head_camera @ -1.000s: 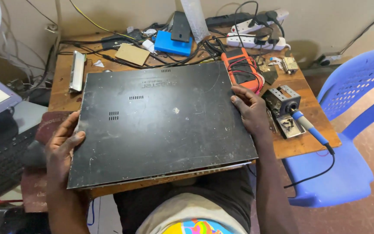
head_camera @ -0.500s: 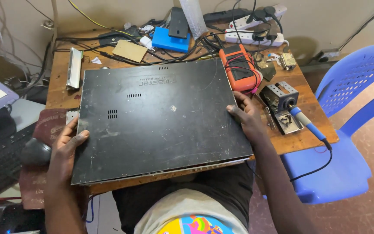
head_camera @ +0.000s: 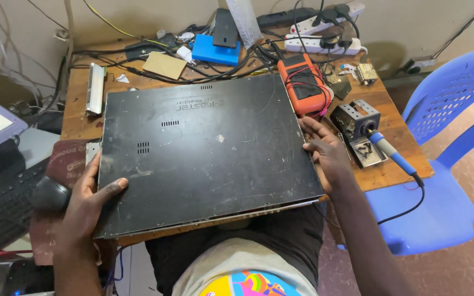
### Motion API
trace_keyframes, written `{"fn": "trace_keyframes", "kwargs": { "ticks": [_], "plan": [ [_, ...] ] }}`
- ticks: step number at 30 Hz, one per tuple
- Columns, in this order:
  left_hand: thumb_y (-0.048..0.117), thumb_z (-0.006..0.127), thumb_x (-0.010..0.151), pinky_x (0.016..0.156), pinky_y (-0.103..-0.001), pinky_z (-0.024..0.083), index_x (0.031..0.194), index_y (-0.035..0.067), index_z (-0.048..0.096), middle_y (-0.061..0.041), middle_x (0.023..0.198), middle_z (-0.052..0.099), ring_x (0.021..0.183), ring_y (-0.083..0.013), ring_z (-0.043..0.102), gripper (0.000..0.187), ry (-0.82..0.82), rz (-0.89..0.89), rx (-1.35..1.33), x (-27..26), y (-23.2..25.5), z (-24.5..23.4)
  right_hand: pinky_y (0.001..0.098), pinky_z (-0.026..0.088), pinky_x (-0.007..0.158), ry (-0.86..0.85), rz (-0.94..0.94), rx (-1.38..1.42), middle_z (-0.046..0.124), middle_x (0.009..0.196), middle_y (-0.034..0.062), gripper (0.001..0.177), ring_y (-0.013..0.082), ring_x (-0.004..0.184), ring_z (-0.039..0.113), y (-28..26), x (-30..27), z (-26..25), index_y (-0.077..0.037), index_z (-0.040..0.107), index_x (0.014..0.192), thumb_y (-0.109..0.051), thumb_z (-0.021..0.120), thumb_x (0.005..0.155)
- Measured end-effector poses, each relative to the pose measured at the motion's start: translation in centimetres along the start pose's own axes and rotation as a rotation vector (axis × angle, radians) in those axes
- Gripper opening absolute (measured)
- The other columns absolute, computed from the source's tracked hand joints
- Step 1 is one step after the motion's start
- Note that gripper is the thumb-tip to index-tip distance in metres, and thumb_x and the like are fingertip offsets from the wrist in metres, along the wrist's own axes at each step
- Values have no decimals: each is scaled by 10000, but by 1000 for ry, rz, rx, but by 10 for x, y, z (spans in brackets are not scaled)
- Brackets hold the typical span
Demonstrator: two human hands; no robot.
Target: The person is repairing an electronic device, likely a DVD player, by manipulating internal wires and components. They close the device's metal casing, then reopen it to continue working on the circuit board using a screwdriver.
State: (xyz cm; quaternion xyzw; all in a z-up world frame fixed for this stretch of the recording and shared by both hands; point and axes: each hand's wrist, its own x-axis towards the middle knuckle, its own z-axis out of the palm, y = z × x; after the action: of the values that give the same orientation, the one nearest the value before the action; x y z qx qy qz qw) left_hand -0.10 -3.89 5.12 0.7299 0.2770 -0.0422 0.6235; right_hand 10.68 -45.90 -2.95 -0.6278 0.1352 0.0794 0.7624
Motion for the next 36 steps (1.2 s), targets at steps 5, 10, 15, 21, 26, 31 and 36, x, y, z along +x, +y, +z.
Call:
{"fn": "trace_keyframes", "kwargs": {
  "ticks": [5, 10, 15, 21, 26, 31, 36],
  "plan": [
    [526, 757, 749, 1300, -606, 193, 1748, 284, 143, 12, 1848, 126, 1684, -265, 118, 1197, 60, 100, 643, -3, -7, 3, 286, 540, 927, -7, 3, -4, 717, 1381, 80, 634, 164, 1121, 667, 5, -5, -2, -92, 627, 1516, 32, 557, 898],
    [530, 879, 774, 1278, -564, 132, 1701, 153, 257, -137, 1796, 189, 1643, -349, 117, 1178, -92, 673, 852, -26, -23, 73, 300, 538, 998, -13, -33, -77, 687, 1381, 81, 631, 172, 1197, 652, 12, -15, -4, -87, 604, 1527, -74, 641, 898],
    [463, 922, 804, 1278, -509, 225, 1639, 117, 445, -151, 1749, 371, 1622, -357, 291, 1022, -405, 1120, 869, -39, -47, 191, 315, 535, 1051, -53, -78, -186, 670, 1469, 78, 683, 163, 1283, 640, 21, -18, -10, -92, 524, 1580, -132, 661, 912],
    [444, 783, 906, 1219, -496, 375, 1483, 104, 636, -116, 1518, 621, 1527, -336, 487, 685, -372, 1312, 903, -30, -65, 249, 532, 465, 1191, -146, -302, -420, 503, 1595, 252, 730, 388, 1453, 548, 26, -22, -25, -91, 390, 1681, -161, 692, 1020],
    [401, 783, 964, 1193, -475, 414, 1320, 140, 767, -72, 1382, 744, 1464, -322, 574, 442, -320, 1312, 809, -36, -64, 251, 645, 348, 1245, -227, -223, -626, 335, 1746, 235, 878, 486, 1558, 375, -3, -71, -28, -253, 407, 1701, -497, 748, 929],
    [311, 760, 1010, 1124, -460, 487, 1248, 78, 818, -115, 1268, 805, 1330, -345, 688, 338, -225, 1432, 736, -40, -68, 254, 619, 280, 1257, -450, -377, -591, 183, 1805, 226, 1027, 473, 1630, 168, 18, -84, -63, -144, 433, 1667, -284, 932, 781],
    [228, 767, 1021, 1147, -435, 477, 1227, 45, 825, -136, 1244, 808, 1293, -360, 705, 282, -189, 1419, 689, -43, -70, 261, 581, 344, 1248, -401, -518, -537, 276, 1765, 199, 1036, 418, 1623, 262, 47, -81, -65, -95, 456, 1654, -33, 938, 738]
  ]
}}
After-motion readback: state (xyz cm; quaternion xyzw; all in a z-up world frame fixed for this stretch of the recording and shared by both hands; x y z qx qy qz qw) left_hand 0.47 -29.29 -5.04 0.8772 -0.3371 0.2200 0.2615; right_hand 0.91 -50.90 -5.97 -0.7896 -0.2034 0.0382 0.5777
